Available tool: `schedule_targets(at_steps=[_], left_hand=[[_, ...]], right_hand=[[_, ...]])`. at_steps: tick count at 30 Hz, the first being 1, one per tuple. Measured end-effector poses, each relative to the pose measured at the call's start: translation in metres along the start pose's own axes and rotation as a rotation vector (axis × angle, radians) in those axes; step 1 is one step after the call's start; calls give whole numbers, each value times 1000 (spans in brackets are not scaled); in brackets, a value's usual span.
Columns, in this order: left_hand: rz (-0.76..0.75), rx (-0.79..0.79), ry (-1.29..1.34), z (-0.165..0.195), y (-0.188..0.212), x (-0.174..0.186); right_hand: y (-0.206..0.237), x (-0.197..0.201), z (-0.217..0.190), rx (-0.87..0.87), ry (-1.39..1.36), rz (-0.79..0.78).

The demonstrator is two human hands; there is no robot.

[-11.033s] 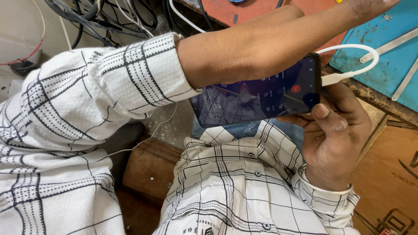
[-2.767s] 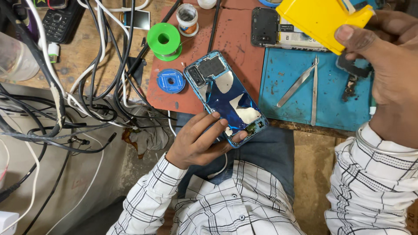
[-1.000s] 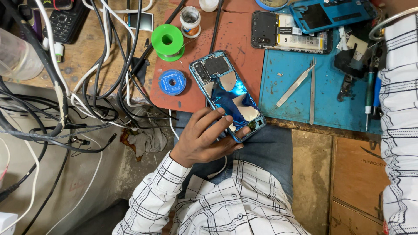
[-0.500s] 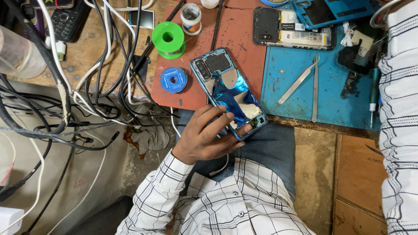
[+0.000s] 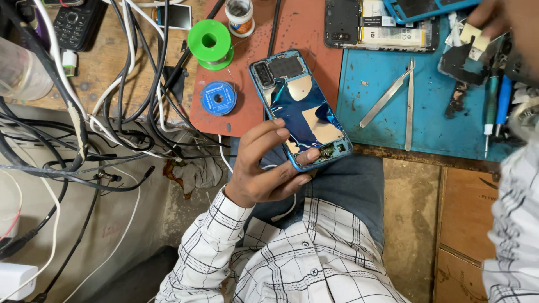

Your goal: The person solders a small green circuit board on a workbench using a soldering iron, then plugs a charging cable into a smartphone to test it. They pry open the phone's frame, remove the main board, and continue soldering and repositioning components on the board while working at the bench.

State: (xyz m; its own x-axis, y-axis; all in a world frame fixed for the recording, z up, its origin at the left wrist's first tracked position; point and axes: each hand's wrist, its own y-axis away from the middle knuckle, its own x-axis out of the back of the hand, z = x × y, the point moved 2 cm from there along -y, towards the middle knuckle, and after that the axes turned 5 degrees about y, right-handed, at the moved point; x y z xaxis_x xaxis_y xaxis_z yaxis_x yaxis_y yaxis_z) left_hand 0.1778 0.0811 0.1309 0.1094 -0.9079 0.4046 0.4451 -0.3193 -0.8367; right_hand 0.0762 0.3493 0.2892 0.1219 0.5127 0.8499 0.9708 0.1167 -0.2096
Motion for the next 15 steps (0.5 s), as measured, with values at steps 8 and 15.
schedule_targets(at_steps=[8,15], left_hand=[[21,80,41,-3,-4,-8],[-18,132,57,2,0,-10]], right_hand=[[123,-58,-24,147,-320,-135],[124,-70,-20,320,-282,-44]])
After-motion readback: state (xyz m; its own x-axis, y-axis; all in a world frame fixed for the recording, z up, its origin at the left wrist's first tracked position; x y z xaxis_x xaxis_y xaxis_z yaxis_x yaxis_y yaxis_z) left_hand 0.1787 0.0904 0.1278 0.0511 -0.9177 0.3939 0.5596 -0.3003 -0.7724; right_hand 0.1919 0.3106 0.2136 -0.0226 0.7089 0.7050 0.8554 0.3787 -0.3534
